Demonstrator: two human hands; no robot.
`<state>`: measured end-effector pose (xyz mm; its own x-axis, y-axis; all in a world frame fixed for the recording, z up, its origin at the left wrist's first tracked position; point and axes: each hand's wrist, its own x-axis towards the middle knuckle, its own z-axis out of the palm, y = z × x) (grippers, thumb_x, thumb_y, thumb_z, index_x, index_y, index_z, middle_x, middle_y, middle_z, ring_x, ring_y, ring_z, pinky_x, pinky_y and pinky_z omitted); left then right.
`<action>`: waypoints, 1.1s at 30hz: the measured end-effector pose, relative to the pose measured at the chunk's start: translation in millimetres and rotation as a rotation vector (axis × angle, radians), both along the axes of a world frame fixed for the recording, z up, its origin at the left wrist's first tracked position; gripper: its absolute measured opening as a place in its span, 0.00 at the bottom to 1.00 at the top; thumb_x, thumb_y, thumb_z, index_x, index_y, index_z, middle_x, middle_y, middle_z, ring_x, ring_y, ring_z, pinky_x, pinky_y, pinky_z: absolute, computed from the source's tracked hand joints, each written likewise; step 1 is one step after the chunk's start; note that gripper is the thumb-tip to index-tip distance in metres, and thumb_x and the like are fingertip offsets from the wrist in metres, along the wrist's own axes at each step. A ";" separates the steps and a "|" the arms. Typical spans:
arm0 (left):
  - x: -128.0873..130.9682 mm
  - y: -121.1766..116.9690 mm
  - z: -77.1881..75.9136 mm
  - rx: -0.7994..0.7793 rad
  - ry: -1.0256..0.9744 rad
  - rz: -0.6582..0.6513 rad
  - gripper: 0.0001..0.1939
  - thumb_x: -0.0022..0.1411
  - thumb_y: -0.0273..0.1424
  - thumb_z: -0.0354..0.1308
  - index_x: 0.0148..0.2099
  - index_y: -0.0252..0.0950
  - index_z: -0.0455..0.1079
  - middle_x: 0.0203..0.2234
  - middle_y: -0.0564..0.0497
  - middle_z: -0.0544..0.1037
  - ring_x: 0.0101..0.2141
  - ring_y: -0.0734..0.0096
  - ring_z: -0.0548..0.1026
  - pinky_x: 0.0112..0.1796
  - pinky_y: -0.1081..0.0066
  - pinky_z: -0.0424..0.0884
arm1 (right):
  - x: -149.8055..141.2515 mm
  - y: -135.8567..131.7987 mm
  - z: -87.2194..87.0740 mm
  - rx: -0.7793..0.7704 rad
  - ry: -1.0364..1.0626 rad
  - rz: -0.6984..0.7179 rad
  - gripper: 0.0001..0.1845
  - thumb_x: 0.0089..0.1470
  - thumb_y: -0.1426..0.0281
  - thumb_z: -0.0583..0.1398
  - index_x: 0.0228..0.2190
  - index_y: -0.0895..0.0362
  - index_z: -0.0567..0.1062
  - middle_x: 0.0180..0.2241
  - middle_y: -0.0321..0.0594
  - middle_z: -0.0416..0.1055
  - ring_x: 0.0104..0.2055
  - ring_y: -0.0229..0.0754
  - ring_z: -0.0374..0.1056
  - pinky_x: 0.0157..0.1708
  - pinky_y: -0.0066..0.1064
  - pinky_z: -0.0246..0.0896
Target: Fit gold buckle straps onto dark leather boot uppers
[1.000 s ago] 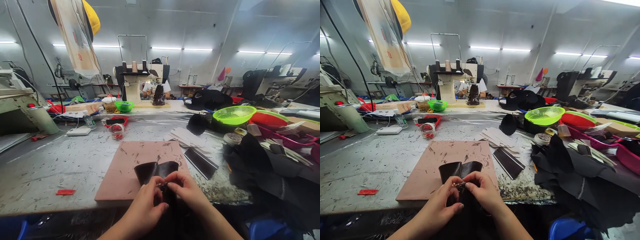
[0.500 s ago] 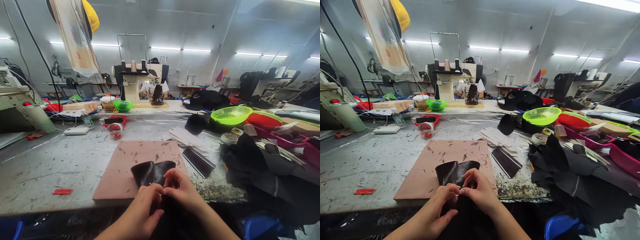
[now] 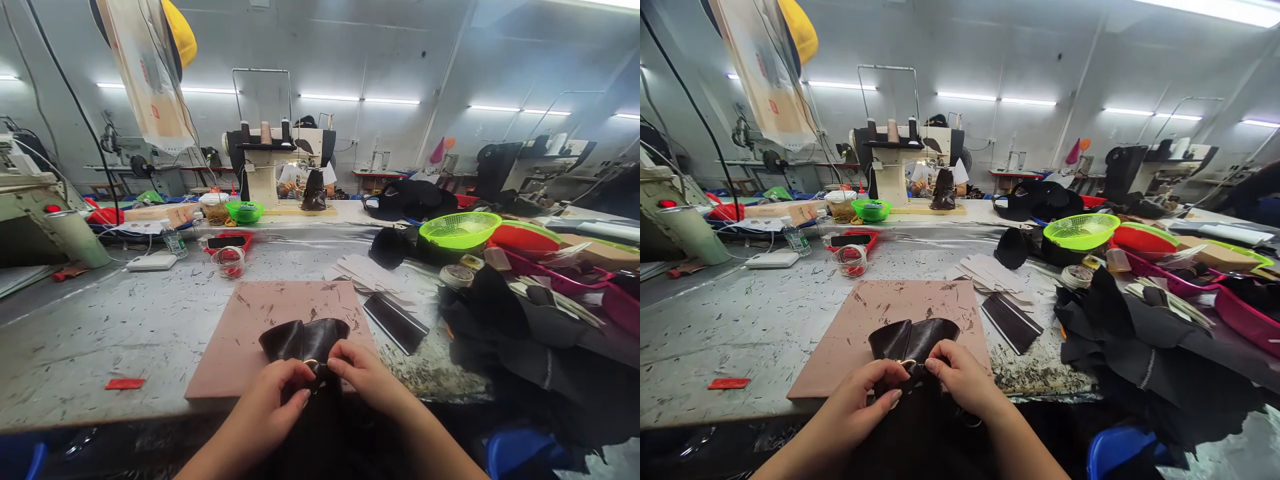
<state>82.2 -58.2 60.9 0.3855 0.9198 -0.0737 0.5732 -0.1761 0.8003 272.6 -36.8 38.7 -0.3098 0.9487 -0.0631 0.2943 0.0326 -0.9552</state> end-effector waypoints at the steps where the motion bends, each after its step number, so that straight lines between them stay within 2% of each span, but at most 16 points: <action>1: -0.3 0.9 0.5 -0.023 -0.012 0.009 0.09 0.55 0.30 0.49 0.38 0.38 0.67 0.32 0.52 0.73 0.35 0.68 0.70 0.38 0.70 0.64 | -2.1 0.4 -1.9 -0.006 0.030 -0.023 0.11 0.48 0.62 0.53 0.23 0.56 0.63 0.22 0.32 0.57 0.26 0.36 0.55 0.27 0.28 0.52; 3: -1.3 3.3 2.2 -0.054 -0.017 0.023 0.09 0.55 0.31 0.49 0.39 0.38 0.68 0.33 0.51 0.74 0.36 0.68 0.71 0.37 0.70 0.65 | -5.6 1.7 -5.3 -0.022 0.090 -0.070 0.13 0.47 0.58 0.53 0.22 0.56 0.62 0.22 0.32 0.56 0.27 0.37 0.54 0.29 0.29 0.52; 6: -4.8 6.5 7.3 0.026 0.100 0.020 0.10 0.56 0.32 0.50 0.37 0.39 0.71 0.32 0.51 0.73 0.36 0.67 0.70 0.37 0.70 0.65 | -7.6 3.8 -8.2 0.001 0.132 -0.129 0.15 0.46 0.56 0.53 0.22 0.56 0.62 0.22 0.33 0.56 0.28 0.38 0.54 0.31 0.30 0.52; 12: -11.9 18.4 29.7 0.182 0.331 -0.123 0.10 0.57 0.32 0.50 0.32 0.40 0.73 0.32 0.51 0.71 0.36 0.68 0.70 0.38 0.70 0.65 | -4.9 5.5 -5.9 0.052 0.050 -0.074 0.14 0.49 0.58 0.52 0.24 0.56 0.65 0.24 0.35 0.59 0.30 0.39 0.56 0.32 0.31 0.53; 14: -7.8 34.2 32.9 0.249 0.341 -0.112 0.10 0.58 0.33 0.50 0.35 0.38 0.72 0.37 0.50 0.71 0.41 0.66 0.68 0.43 0.68 0.63 | -6.8 5.4 -5.5 0.082 0.051 -0.063 0.15 0.50 0.58 0.51 0.24 0.56 0.65 0.25 0.35 0.60 0.30 0.40 0.56 0.33 0.31 0.53; 16: -0.1 56.6 29.3 0.300 0.335 -0.079 0.14 0.58 0.35 0.49 0.44 0.37 0.68 0.46 0.46 0.69 0.49 0.61 0.64 0.49 0.64 0.58 | -9.7 5.3 -5.8 0.097 0.059 -0.054 0.15 0.50 0.57 0.51 0.23 0.56 0.65 0.24 0.35 0.60 0.30 0.40 0.56 0.32 0.31 0.53; 18: 8.6 81.1 21.9 0.219 0.322 -0.134 0.21 0.56 0.40 0.51 0.51 0.36 0.63 0.51 0.44 0.66 0.51 0.57 0.62 0.51 0.60 0.56 | -10.6 5.8 -6.6 0.104 0.087 -0.053 0.16 0.50 0.56 0.52 0.23 0.56 0.65 0.24 0.34 0.59 0.29 0.39 0.56 0.31 0.31 0.53; 20: 14.9 102.7 19.0 0.050 0.295 -0.276 0.20 0.54 0.41 0.54 0.46 0.35 0.66 0.42 0.46 0.73 0.44 0.58 0.69 0.44 0.61 0.64 | -6.5 7.2 -7.1 0.118 0.154 -0.113 0.17 0.49 0.55 0.53 0.24 0.56 0.66 0.23 0.33 0.59 0.28 0.38 0.56 0.30 0.30 0.54; 22: 16.9 117.6 29.8 -0.043 0.256 -0.368 0.14 0.54 0.40 0.54 0.38 0.35 0.68 0.31 0.51 0.75 0.33 0.65 0.72 0.34 0.68 0.68 | 4.0 9.4 -6.6 0.140 0.238 -0.261 0.17 0.47 0.53 0.55 0.27 0.55 0.66 0.23 0.33 0.60 0.27 0.38 0.57 0.29 0.30 0.55; 25: 10.6 124.3 76.0 0.000 0.023 -0.306 0.12 0.55 0.39 0.52 0.33 0.34 0.65 0.23 0.56 0.71 0.26 0.74 0.71 0.26 0.75 0.67 | 26.1 12.6 -3.0 0.147 0.317 -0.464 0.20 0.44 0.51 0.58 0.28 0.56 0.67 0.23 0.34 0.62 0.25 0.36 0.58 0.27 0.29 0.56; 27: 2.3 118.5 114.7 0.174 -0.209 -0.162 0.13 0.52 0.39 0.56 0.31 0.32 0.63 0.20 0.59 0.68 0.21 0.79 0.69 0.24 0.76 0.65 | 38.0 13.9 1.5 0.116 0.318 -0.452 0.22 0.45 0.49 0.56 0.27 0.57 0.70 0.23 0.36 0.64 0.22 0.36 0.58 0.23 0.28 0.54; 29: -6.3 106.0 142.4 0.548 -0.373 0.007 0.12 0.52 0.37 0.57 0.31 0.32 0.64 0.21 0.61 0.67 0.21 0.82 0.68 0.27 0.75 0.64 | 44.0 15.2 6.5 0.102 0.319 -0.372 0.27 0.49 0.47 0.51 0.28 0.58 0.73 0.23 0.40 0.67 0.22 0.37 0.59 0.21 0.29 0.52; 30: -10.0 97.9 147.9 0.765 -0.406 0.059 0.12 0.51 0.36 0.59 0.30 0.33 0.64 0.21 0.61 0.66 0.23 0.81 0.68 0.29 0.73 0.65 | 44.9 16.2 8.6 0.117 0.329 -0.340 0.29 0.50 0.46 0.49 0.30 0.58 0.74 0.25 0.42 0.69 0.23 0.39 0.61 0.21 0.29 0.53; 31: -13.0 89.1 146.6 0.935 -0.378 0.046 0.12 0.50 0.37 0.60 0.30 0.34 0.65 0.22 0.61 0.67 0.26 0.79 0.69 0.32 0.71 0.66 | 45.0 17.6 10.0 0.144 0.348 -0.322 0.31 0.50 0.46 0.47 0.33 0.57 0.75 0.28 0.44 0.71 0.27 0.41 0.64 0.24 0.31 0.55; 32: -15.5 80.2 138.4 1.020 -0.292 -0.043 0.11 0.48 0.38 0.61 0.28 0.36 0.65 0.22 0.60 0.69 0.28 0.76 0.70 0.35 0.68 0.67 | 44.5 19.4 10.4 0.168 0.371 -0.314 0.31 0.51 0.45 0.46 0.37 0.56 0.75 0.32 0.45 0.72 0.32 0.44 0.66 0.28 0.32 0.58; 33: -17.5 71.7 124.0 1.027 -0.159 -0.161 0.11 0.48 0.39 0.61 0.25 0.38 0.66 0.22 0.58 0.71 0.28 0.74 0.70 0.36 0.66 0.67 | 43.8 21.6 9.5 0.180 0.389 -0.305 0.31 0.51 0.46 0.45 0.41 0.54 0.73 0.36 0.44 0.72 0.37 0.45 0.66 0.34 0.35 0.59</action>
